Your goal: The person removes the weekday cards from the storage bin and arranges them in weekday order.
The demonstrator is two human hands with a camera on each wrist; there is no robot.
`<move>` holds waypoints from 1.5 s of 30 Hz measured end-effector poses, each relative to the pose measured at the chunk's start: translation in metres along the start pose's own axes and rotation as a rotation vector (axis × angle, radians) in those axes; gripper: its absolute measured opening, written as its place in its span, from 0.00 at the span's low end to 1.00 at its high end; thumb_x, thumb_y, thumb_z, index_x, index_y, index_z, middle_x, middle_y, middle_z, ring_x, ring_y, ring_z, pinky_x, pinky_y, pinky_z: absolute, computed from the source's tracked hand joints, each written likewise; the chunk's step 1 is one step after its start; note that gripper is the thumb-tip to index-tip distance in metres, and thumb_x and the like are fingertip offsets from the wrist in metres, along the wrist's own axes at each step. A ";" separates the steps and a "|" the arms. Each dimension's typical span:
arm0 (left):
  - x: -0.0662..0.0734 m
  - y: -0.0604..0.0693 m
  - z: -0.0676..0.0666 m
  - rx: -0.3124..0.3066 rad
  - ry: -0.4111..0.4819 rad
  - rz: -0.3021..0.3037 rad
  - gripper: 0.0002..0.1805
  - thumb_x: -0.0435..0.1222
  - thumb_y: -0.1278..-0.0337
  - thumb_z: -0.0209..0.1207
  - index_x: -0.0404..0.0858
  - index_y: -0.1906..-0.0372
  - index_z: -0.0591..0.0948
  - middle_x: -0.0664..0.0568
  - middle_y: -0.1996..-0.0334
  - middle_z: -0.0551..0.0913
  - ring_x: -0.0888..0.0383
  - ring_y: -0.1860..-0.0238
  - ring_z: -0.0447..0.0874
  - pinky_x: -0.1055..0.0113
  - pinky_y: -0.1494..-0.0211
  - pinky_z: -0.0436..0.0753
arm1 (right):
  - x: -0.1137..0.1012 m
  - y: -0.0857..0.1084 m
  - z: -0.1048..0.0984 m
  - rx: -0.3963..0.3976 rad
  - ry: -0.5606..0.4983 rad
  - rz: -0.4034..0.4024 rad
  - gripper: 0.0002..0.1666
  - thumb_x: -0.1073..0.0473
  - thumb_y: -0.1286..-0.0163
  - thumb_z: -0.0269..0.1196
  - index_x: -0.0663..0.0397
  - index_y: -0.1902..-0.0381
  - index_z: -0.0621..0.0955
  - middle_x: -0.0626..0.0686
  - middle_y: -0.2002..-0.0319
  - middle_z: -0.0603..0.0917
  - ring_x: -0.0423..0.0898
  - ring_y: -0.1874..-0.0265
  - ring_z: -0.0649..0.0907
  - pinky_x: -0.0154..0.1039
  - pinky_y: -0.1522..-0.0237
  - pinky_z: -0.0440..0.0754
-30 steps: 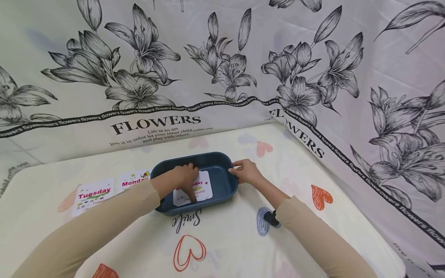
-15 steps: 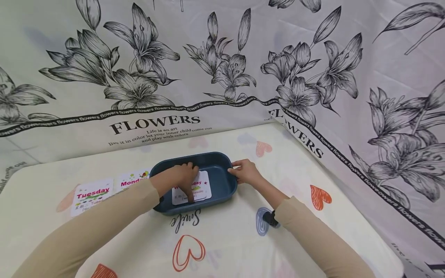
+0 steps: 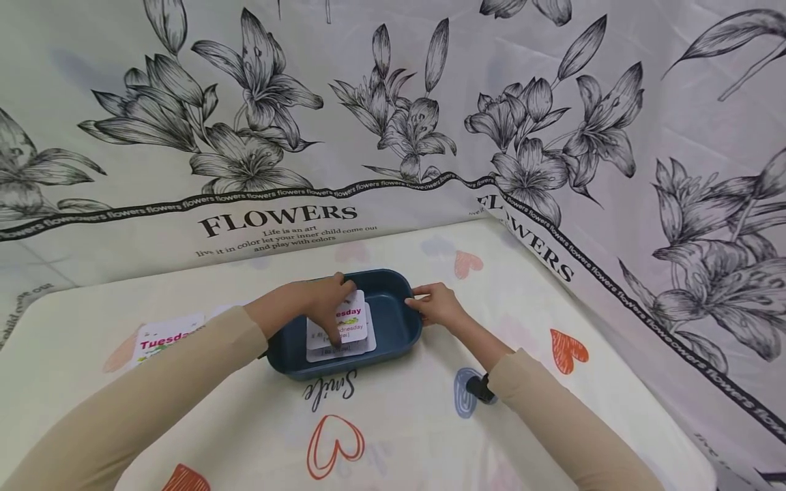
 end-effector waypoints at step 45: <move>-0.091 0.132 -0.007 0.215 0.132 -0.013 0.59 0.55 0.80 0.75 0.35 0.35 0.63 0.42 0.43 0.66 0.50 0.50 0.66 0.54 0.51 0.76 | 0.004 -0.002 0.001 0.015 0.009 0.038 0.26 0.57 0.35 0.60 0.67 0.42 0.72 0.65 0.57 0.82 0.49 0.69 0.86 0.39 0.71 0.83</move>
Point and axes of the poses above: each hand's wrist, its own y-axis away from the middle knuckle, its own z-axis out of the palm, x = y × z, the point moved 4 cm from there along -y, towards the middle knuckle
